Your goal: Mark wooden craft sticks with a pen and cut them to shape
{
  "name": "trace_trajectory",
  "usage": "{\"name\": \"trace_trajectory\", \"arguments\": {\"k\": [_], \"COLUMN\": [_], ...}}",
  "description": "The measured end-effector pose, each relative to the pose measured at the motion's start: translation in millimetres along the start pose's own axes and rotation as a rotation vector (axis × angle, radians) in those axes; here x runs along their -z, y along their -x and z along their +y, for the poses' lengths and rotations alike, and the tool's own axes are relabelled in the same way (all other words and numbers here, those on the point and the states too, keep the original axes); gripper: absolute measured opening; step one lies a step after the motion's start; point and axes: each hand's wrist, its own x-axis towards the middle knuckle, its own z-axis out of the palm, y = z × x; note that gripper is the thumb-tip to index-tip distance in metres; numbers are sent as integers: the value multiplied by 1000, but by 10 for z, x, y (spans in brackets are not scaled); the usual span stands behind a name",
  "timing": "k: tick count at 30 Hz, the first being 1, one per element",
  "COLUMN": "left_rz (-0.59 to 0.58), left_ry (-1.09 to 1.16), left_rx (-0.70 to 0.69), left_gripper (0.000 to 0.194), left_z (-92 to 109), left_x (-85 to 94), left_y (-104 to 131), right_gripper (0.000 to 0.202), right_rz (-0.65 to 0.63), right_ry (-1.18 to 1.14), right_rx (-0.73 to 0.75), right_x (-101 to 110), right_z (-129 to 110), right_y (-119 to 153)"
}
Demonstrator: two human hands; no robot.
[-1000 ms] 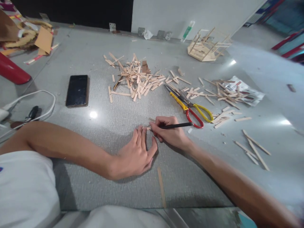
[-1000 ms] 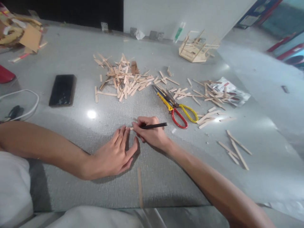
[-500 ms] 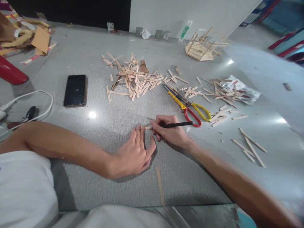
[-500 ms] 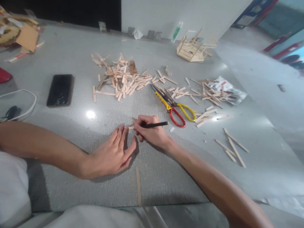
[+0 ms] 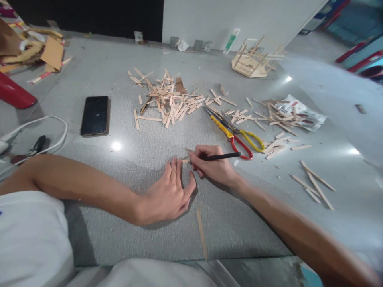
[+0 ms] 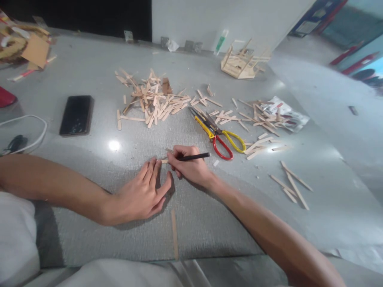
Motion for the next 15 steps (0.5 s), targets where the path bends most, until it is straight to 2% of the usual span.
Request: {"name": "trace_trajectory", "arguments": {"k": [11, 15], "left_rz": [53, 132], "left_ry": [-65, -129], "left_rx": [35, -47], "left_gripper": [64, 57], "left_z": [27, 61], "left_x": [41, 56], "left_y": [38, 108], "right_gripper": [52, 52], "right_rz": [19, 47], "right_ry": [-43, -192], "right_rx": [-7, -86], "right_x": [-32, 22], "right_z": [-26, -100], "right_y": [-12, -42]}}
